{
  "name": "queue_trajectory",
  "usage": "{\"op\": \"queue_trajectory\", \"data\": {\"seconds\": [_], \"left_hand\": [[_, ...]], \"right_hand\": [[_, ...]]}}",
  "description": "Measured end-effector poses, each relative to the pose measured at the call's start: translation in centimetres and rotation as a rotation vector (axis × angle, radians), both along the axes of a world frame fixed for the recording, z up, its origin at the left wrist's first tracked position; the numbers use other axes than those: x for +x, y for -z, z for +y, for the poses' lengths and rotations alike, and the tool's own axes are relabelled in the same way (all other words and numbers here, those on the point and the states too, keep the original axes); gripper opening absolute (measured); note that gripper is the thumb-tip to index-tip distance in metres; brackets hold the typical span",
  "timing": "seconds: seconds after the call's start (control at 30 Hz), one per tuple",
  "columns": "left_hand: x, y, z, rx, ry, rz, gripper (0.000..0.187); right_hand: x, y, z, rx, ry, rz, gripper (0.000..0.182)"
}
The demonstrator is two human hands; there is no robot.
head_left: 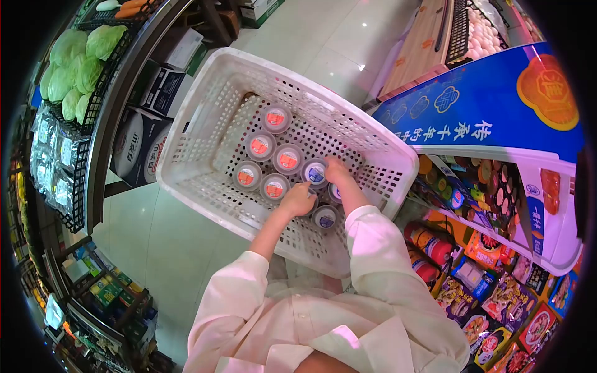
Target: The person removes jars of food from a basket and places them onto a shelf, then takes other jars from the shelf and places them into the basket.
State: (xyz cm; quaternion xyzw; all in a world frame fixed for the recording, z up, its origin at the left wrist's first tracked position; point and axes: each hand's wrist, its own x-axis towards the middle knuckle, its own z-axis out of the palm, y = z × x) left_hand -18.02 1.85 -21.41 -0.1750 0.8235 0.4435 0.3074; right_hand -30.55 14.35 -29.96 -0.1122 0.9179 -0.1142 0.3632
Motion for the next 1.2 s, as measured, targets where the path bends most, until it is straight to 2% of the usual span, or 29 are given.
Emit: {"op": "queue_trajectory", "data": {"seconds": [0.27,0.33,0.43,0.47,0.5,0.63,0.73,0.83,0.9,1.1,1.2], "left_hand": [[0.2,-1.2,-0.9,0.025,-0.08,-0.003,0.056],[0.5,-1.0,-1.2,0.038,-0.123,0.011,0.057],[0.7,-1.3,-1.6,-0.019,-0.159,0.093,0.061],[0.6,-1.6,-1.9,-0.019,-0.18,0.1,0.064],[0.6,-2.2,-2.2,-0.018,-0.2,0.108,0.067],[0.7,-7.3,-3.0,0.007,-0.223,0.306,0.077],[0.9,-11.6,-3.7,0.099,-0.107,0.488,0.087],[1.4,-16.0,-4.0,0.216,-0.025,0.692,0.088],[2.2,-19.0,-4.1,0.286,0.002,0.703,0.087],[4.9,-24.9,-3.0,0.754,-0.109,0.549,0.078],[4.9,-26.8,-2.3,0.879,-0.068,0.497,0.073]], "right_hand": [[-1.0,0.6,0.1,-0.035,-0.104,0.017,0.037],[-1.5,-0.9,0.1,-0.027,-0.142,0.087,0.036],[-3.2,-4.2,0.1,-0.027,-0.047,0.064,0.033],[-3.6,-4.6,0.5,-0.133,-0.02,0.14,0.037],[-3.7,-6.2,0.7,-0.165,0.016,0.091,0.038],[-3.4,-13.1,1.4,-0.387,0.141,-0.024,0.038],[-1.5,-17.4,2.9,-0.675,0.156,-0.175,0.032],[1.7,-24.0,3.9,-0.866,0.163,-0.271,0.029],[4.1,-27.9,4.4,-0.927,0.186,-0.261,0.029],[11.3,-34.7,6.6,-1.212,0.646,-0.314,0.036],[15.6,-35.6,7.7,-1.354,0.666,-0.164,0.039]]}}
